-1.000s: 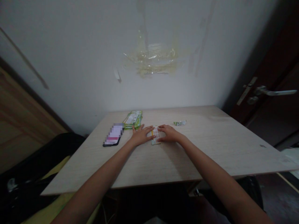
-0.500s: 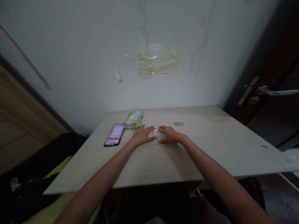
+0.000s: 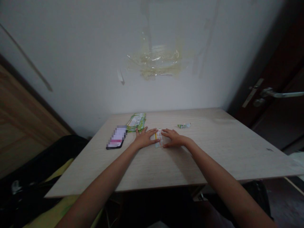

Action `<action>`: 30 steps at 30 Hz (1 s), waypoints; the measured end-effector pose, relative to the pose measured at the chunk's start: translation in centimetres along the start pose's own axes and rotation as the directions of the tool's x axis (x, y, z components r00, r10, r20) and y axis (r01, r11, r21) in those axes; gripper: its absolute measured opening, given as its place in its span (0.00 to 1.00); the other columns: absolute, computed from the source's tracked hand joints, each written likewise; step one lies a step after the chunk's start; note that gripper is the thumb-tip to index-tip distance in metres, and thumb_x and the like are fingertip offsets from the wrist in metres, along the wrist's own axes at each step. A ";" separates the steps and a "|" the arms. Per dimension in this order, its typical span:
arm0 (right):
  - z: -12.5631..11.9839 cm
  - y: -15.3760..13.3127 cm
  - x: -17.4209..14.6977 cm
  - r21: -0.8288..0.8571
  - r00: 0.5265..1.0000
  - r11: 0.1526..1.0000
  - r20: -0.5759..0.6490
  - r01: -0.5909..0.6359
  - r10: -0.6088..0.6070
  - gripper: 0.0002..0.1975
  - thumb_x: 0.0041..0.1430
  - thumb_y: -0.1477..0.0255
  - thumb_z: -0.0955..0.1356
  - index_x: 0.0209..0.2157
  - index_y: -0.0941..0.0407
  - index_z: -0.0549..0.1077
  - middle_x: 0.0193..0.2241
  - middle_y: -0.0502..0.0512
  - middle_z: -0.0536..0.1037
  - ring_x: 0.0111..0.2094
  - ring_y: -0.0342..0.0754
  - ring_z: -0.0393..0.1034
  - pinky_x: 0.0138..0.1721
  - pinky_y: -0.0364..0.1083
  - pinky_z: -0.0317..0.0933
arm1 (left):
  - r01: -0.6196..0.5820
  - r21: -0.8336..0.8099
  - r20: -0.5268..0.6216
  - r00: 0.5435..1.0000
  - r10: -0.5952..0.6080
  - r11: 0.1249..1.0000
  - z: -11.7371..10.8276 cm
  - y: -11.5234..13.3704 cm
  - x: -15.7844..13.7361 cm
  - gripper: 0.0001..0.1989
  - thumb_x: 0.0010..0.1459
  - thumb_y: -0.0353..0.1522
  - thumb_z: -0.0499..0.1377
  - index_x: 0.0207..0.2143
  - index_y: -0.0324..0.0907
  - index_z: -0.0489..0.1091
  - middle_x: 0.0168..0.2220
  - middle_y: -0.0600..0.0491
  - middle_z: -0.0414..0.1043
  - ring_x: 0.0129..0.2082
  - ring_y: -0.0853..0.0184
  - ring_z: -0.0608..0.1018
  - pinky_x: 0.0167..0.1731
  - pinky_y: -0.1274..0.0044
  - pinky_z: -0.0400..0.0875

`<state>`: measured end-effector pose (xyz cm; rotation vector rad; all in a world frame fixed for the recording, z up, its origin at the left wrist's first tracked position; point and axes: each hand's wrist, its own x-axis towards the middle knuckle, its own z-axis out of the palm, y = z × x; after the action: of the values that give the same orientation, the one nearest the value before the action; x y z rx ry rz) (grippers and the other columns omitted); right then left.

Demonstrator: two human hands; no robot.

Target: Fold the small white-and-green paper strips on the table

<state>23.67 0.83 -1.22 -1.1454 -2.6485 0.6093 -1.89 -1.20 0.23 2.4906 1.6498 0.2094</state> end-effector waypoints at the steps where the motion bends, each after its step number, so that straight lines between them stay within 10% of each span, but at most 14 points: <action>1: -0.1 0.0 0.0 0.006 1.000 1.000 -0.002 0.002 -0.002 0.47 0.50 0.49 0.72 0.67 0.51 0.57 0.69 0.61 0.52 0.70 0.61 0.43 0.68 0.62 0.40 | 0.001 0.002 -0.001 1.000 -0.001 1.000 0.0 0.0 0.0 0.40 0.54 0.65 0.44 0.66 0.67 0.51 0.69 0.62 0.50 0.70 0.42 0.46 0.61 0.40 0.28; 13: -0.1 -0.3 -0.1 0.016 0.975 0.999 -0.218 0.038 -0.034 0.27 0.56 0.62 0.71 0.58 0.50 0.71 0.61 0.59 0.68 0.61 0.57 0.61 0.63 0.60 0.52 | 0.004 0.019 0.003 1.000 -0.004 1.000 0.2 0.0 0.1 0.40 0.54 0.65 0.44 0.67 0.66 0.50 0.70 0.62 0.50 0.70 0.43 0.45 0.60 0.39 0.27; 30: 0.3 0.1 -0.1 0.053 0.985 0.997 -0.169 0.050 -0.040 0.40 0.44 0.61 0.77 0.60 0.52 0.68 0.63 0.62 0.65 0.64 0.60 0.58 0.65 0.60 0.50 | -0.013 0.011 -0.001 1.000 0.013 1.000 0.3 -0.2 0.1 0.40 0.55 0.64 0.44 0.67 0.65 0.50 0.70 0.62 0.50 0.70 0.41 0.45 0.60 0.39 0.28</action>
<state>23.68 0.78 -1.51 -1.0677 -2.4912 0.5508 -2.00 -1.05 -0.13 2.5098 1.6400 0.2035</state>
